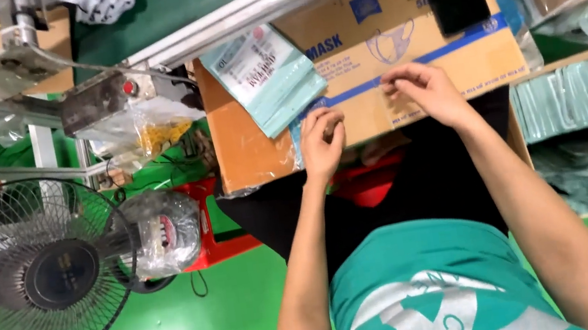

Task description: Packing face masks into plastic bags and cardboard boxes at a factory conveyor belt.

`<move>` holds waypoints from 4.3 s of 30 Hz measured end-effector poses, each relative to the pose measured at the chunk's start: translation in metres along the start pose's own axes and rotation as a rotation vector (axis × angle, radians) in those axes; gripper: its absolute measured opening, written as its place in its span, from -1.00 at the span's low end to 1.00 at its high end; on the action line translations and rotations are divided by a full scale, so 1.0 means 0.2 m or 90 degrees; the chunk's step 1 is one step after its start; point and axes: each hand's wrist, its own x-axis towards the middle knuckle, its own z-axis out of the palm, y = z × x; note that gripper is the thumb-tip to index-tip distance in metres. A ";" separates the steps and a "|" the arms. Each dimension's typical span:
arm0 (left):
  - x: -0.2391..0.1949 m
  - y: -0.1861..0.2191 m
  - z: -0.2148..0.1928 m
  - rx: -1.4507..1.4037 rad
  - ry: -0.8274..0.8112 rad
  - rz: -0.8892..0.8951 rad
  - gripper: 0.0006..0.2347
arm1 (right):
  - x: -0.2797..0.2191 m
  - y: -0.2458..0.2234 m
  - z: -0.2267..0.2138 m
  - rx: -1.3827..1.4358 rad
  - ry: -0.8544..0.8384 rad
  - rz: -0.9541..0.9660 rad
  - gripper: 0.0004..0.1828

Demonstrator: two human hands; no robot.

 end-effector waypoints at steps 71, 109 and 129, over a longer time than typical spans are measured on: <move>-0.01 -0.07 -0.08 0.001 0.070 -0.016 -0.93 | 0.30 0.10 0.08 -0.173 0.006 -0.066 -0.79; 0.47 0.01 0.22 -0.091 -0.107 -0.006 -0.05 | 0.27 -0.27 -0.03 -0.426 -0.029 -0.082 0.19; 0.35 0.00 0.08 -0.108 -0.044 -0.040 -0.25 | 0.25 0.07 0.08 -0.183 0.068 -0.129 -0.63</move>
